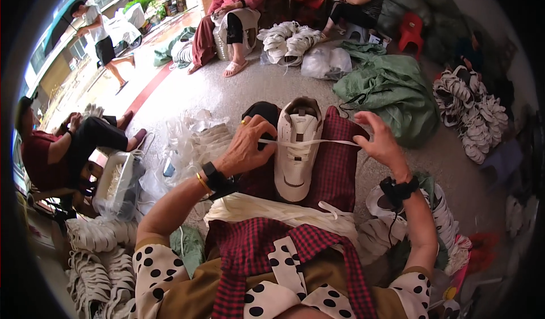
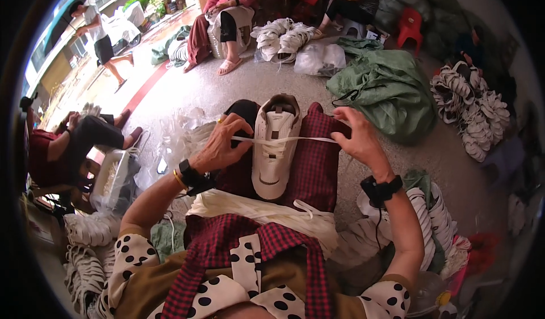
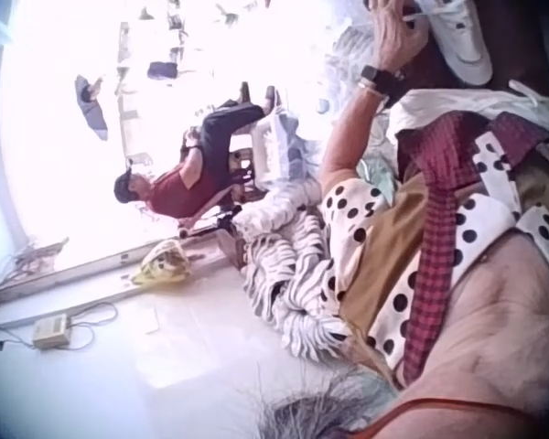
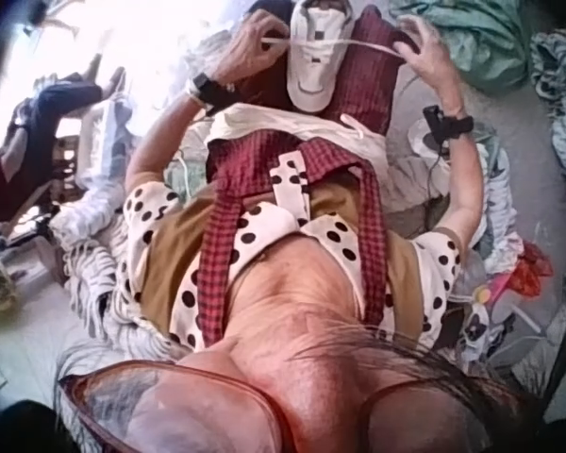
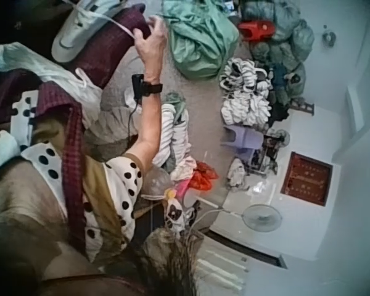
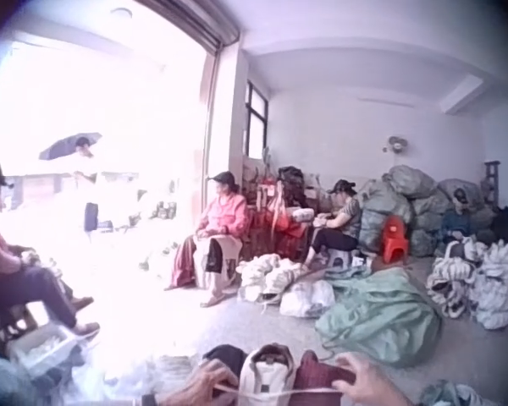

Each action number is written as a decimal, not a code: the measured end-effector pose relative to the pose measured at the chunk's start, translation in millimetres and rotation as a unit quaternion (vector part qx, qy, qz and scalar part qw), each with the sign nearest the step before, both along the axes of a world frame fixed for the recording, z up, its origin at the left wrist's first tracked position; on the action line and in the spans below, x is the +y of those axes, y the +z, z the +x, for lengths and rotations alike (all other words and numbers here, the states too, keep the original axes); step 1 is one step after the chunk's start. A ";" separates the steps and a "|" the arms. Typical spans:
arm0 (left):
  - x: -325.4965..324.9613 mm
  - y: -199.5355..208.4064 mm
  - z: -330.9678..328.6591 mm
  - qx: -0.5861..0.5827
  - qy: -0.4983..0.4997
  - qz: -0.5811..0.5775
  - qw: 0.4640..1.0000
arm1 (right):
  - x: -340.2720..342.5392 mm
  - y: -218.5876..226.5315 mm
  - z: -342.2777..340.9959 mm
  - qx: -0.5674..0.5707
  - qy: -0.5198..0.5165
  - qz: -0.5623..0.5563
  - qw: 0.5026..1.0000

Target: Lacing a white sneaker while sitting on the floor.

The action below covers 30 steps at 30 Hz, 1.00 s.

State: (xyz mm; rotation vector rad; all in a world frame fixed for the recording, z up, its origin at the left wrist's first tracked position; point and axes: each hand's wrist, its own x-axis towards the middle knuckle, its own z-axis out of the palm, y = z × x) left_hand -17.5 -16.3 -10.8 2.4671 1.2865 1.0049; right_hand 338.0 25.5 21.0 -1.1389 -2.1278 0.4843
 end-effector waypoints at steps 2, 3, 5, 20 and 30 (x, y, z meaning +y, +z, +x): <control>-1.4 -2.7 2.4 0.024 0.016 0.000 1.000 | -5.9 0.5 -23.8 -0.022 0.055 0.067 0.996; -2.2 -2.0 2.3 0.053 0.030 0.004 0.998 | -11.9 3.8 -39.1 -0.058 0.076 0.075 0.993; 1.0 1.0 6.3 0.044 0.017 -0.002 0.999 | -12.1 -5.1 -55.8 -0.118 0.096 0.103 0.983; 23.5 1.5 -5.2 -0.081 -0.053 -0.135 0.986 | -11.5 -16.2 -59.1 -0.074 0.045 0.017 0.996; 43.4 20.7 -36.8 0.187 -0.139 0.118 0.965 | -1.0 -35.3 -28.8 -0.145 0.129 0.243 0.951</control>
